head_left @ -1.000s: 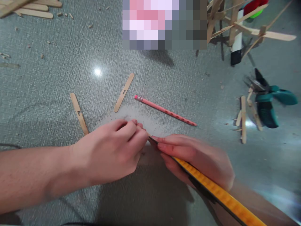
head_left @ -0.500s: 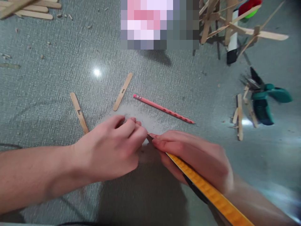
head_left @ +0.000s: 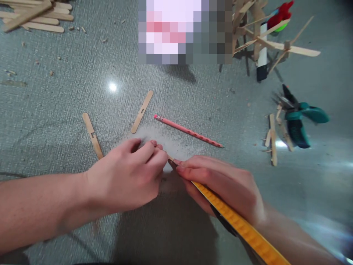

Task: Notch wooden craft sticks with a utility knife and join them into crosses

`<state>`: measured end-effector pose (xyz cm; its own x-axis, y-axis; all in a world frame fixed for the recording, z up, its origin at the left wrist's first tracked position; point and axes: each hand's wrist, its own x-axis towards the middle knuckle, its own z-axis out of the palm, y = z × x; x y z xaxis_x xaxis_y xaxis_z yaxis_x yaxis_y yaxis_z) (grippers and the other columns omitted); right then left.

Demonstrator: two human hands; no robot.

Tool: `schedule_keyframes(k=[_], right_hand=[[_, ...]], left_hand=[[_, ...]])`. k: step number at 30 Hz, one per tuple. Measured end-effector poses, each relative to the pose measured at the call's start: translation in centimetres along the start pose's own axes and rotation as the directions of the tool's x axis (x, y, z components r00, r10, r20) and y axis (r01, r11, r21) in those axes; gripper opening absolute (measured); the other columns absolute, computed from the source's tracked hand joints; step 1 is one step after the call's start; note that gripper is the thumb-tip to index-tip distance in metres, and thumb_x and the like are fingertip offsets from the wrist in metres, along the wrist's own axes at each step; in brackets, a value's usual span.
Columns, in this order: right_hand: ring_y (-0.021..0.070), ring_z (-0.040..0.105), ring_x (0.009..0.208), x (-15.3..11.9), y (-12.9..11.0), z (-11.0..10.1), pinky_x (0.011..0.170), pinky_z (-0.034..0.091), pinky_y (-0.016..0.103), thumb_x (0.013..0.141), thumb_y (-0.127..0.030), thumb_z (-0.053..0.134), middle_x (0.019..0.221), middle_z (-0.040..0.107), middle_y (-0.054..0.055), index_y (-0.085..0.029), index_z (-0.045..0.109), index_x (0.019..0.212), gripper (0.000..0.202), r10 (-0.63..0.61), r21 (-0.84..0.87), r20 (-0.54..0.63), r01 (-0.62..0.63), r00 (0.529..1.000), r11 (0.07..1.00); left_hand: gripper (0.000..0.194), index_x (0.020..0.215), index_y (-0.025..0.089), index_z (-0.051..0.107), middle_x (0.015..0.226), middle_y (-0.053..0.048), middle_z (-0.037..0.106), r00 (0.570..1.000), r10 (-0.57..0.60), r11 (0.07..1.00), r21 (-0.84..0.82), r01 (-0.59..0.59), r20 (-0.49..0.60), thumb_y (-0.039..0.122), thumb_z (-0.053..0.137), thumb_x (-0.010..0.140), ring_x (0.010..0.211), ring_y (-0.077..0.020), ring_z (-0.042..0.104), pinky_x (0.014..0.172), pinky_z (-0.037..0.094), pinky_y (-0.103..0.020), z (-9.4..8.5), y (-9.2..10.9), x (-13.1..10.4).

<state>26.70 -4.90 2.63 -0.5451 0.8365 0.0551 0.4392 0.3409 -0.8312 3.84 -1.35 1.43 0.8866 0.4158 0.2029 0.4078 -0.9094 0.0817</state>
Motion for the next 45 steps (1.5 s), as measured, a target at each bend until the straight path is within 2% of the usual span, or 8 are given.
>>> schedule_keyframes(k=[9, 15, 18, 25, 29, 32, 36, 45], right_hand=[[0.0157, 0.07, 0.08, -0.4, 0.1, 0.2, 0.067, 0.055, 0.028, 0.094, -0.01, 0.057, 0.084, 0.07, 0.0, -0.025, 0.059, 0.099, 0.017, -0.01, -0.105, -0.039, 0.006, 0.999, 0.994], [0.0117, 0.062, 0.066, -0.9, 0.4, 0.4, 0.061, 0.054, 0.026, 0.094, -0.008, 0.055, 0.082, 0.067, 0.0, -0.024, 0.059, 0.102, 0.018, -0.033, -0.08, -0.051, 0.029, 0.998, 0.996], [0.0121, 0.065, 0.07, -0.7, 0.4, 0.4, 0.062, 0.054, 0.025, 0.092, -0.008, 0.057, 0.084, 0.068, 0.001, -0.024, 0.059, 0.101, 0.018, -0.043, -0.118, -0.06, 0.036, 0.997, 0.992], [0.0122, 0.063, 0.057, -0.3, 0.4, -0.1, 0.059, 0.056, 0.026, 0.094, -0.009, 0.052, 0.063, 0.063, -0.006, -0.029, 0.059, 0.11, 0.027, -0.02, -0.029, -0.024, 0.02, 1.0, 0.999], [0.0172, 0.073, 0.076, -1.1, 1.0, -0.5, 0.068, 0.061, 0.032, 0.09, -0.011, 0.057, 0.093, 0.075, 0.001, -0.03, 0.058, 0.11, 0.028, -0.07, -0.135, -0.146, 0.05, 0.987, 0.99], [0.0189, 0.073, 0.074, -1.1, 1.1, -0.4, 0.067, 0.062, 0.033, 0.088, -0.01, 0.059, 0.084, 0.074, -0.001, -0.031, 0.058, 0.109, 0.03, -0.078, -0.151, -0.229, 0.044, 0.97, 0.988], [0.018, 0.071, 0.068, -0.4, 0.8, 0.3, 0.06, 0.061, 0.032, 0.087, -0.008, 0.058, 0.078, 0.072, -0.001, -0.031, 0.057, 0.107, 0.031, -0.079, -0.146, -0.166, 0.055, 0.983, 0.988], [0.0197, 0.073, 0.07, -0.2, 0.7, 0.5, 0.063, 0.061, 0.032, 0.085, -0.007, 0.059, 0.082, 0.074, 0.001, -0.03, 0.059, 0.106, 0.031, -0.04, -0.147, -0.159, 0.017, 0.986, 0.989]], left_hand=[[0.018, 0.093, 0.013, 0.072, 0.103, -0.008, 0.07, 1.0, -0.001, 0.999, -0.037, 0.002, 0.02, 0.013, 0.054, 0.091, 0.091, -0.0218, 0.065, 0.075, 0.057, -0.036, -0.1, -0.1, -0.1], [0.018, 0.087, 0.014, 0.074, 0.102, -0.01, 0.071, 1.0, 0.022, 0.999, -0.04, -0.022, -0.009, 0.014, 0.056, 0.089, 0.091, -0.0252, 0.067, 0.071, 0.059, -0.038, -0.1, -0.1, 0.2], [0.017, 0.085, 0.013, 0.075, 0.101, -0.011, 0.071, 1.0, 0.022, 0.999, -0.039, -0.023, -0.015, 0.016, 0.058, 0.088, 0.091, -0.0261, 0.068, 0.07, 0.059, -0.038, 0.0, 0.0, 0.2], [0.015, 0.088, 0.014, 0.075, 0.099, -0.009, 0.072, 1.0, 0.005, 0.999, -0.049, -0.006, -0.014, 0.015, 0.06, 0.088, 0.092, -0.0255, 0.068, 0.068, 0.059, -0.036, 0.0, 0.0, 0.3], [0.017, 0.089, 0.014, 0.075, 0.101, -0.009, 0.072, 1.0, 0.011, 0.998, -0.054, -0.012, -0.011, 0.016, 0.058, 0.09, 0.093, -0.0255, 0.069, 0.068, 0.059, -0.036, -0.1, 0.0, 0.3], [0.017, 0.087, 0.013, 0.076, 0.1, -0.009, 0.073, 1.0, 0.008, 0.999, -0.042, -0.009, -0.016, 0.015, 0.059, 0.089, 0.091, -0.0259, 0.069, 0.066, 0.059, -0.036, -0.2, 0.0, 0.3], [0.015, 0.085, 0.013, 0.076, 0.097, -0.01, 0.073, 0.999, 0.014, 0.999, -0.042, -0.015, -0.044, 0.014, 0.061, 0.086, 0.087, -0.0262, 0.069, 0.062, 0.058, -0.035, -0.2, 0.0, 0.4], [0.016, 0.084, 0.013, 0.076, 0.096, -0.011, 0.072, 0.999, 0.031, 0.999, -0.039, -0.032, -0.021, 0.014, 0.06, 0.086, 0.091, -0.0268, 0.069, 0.066, 0.059, -0.035, -0.2, 0.0, 0.4]])
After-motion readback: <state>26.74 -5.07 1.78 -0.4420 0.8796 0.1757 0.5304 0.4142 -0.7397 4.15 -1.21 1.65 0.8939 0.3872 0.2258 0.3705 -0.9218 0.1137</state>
